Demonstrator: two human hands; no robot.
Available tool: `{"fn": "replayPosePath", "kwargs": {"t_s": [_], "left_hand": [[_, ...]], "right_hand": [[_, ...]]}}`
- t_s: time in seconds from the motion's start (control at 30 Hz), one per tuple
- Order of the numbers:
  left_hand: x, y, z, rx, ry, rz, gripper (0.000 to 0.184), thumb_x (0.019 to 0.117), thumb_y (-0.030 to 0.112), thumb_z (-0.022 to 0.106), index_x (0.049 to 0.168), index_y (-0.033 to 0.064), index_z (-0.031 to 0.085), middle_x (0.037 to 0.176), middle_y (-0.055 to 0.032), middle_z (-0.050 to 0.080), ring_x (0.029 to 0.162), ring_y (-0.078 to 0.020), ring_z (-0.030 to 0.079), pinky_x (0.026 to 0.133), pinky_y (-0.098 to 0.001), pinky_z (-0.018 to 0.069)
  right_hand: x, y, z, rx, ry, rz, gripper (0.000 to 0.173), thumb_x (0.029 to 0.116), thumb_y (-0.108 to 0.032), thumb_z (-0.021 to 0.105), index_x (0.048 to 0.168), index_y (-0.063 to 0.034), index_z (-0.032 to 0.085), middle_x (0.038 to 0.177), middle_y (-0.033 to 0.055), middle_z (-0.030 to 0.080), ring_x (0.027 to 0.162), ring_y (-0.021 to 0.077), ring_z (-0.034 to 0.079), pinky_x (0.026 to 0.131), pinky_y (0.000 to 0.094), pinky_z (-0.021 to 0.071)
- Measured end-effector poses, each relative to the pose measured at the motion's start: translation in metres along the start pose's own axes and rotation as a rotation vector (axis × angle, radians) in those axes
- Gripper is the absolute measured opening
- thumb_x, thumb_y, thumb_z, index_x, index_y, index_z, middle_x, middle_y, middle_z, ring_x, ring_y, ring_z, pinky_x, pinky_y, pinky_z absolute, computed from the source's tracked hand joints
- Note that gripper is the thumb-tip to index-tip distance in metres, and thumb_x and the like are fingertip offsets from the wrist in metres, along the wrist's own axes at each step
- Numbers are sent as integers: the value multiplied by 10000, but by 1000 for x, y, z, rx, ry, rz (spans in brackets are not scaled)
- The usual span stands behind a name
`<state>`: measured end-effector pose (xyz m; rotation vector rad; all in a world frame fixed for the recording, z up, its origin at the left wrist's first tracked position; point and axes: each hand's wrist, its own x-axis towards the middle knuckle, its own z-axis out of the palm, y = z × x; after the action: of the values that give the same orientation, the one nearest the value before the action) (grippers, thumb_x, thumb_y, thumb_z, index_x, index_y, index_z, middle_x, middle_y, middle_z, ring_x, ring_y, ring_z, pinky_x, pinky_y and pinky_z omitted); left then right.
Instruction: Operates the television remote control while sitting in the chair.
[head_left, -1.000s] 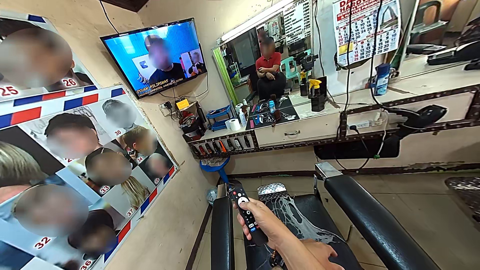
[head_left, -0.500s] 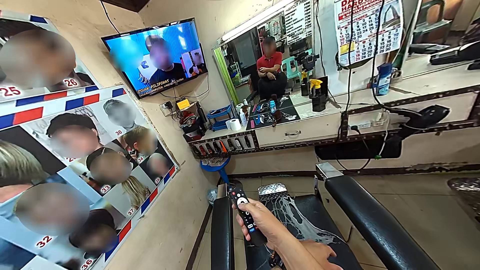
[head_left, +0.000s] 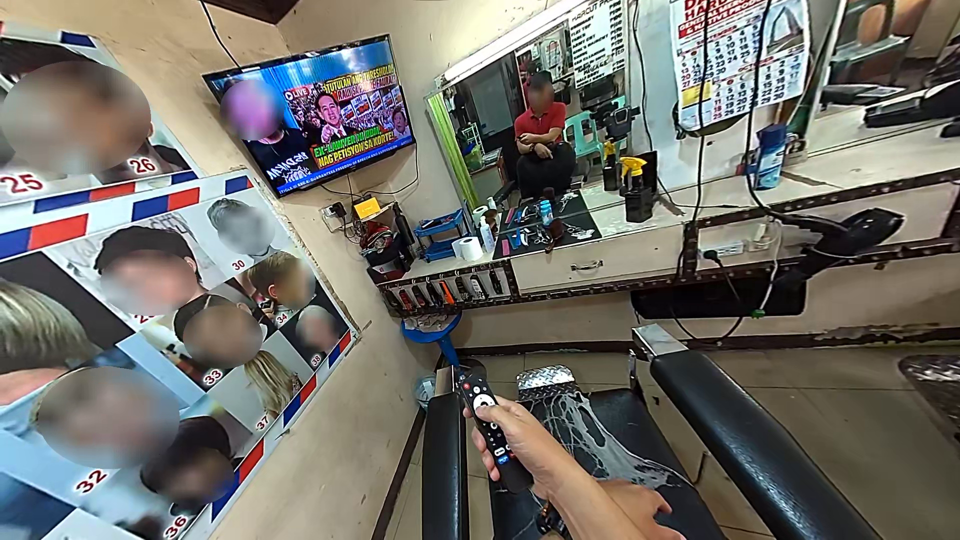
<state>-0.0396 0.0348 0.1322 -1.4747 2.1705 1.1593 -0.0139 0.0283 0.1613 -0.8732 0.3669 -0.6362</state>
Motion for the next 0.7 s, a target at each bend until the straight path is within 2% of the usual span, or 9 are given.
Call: {"fn": "replayPosePath", "kwargs": {"t_s": [0.07,0.13,0.7], "left_hand": [[29,-30,15,2,56,77,505,1071,288,545,1467,-24,515,1300,-284,646,1215,-406,630,1081,-545,447],[45,-48,23,-2,65,119,499,1062,312,558,1443,-10,546,1268,-266,667,1167,-395,655,1046,-555,474],[43,-45,21,-18,55,106,502,1062,308,558,1447,-13,540,1288,-266,658,1194,-392,644,1064,-552,462]], "right_hand": [[1,1,-1,3,-2,-3,281,1103,-210,401,1214,-15,569,685,74,602,508,147,616,469,281,563],[2,2,-1,4,1,-5,282,1101,-213,407,1212,-13,572,684,77,604,505,147,616,466,279,561],[3,3,-3,8,-1,-19,284,1098,-209,409,1224,-10,568,691,85,613,511,151,624,468,283,565]]}}
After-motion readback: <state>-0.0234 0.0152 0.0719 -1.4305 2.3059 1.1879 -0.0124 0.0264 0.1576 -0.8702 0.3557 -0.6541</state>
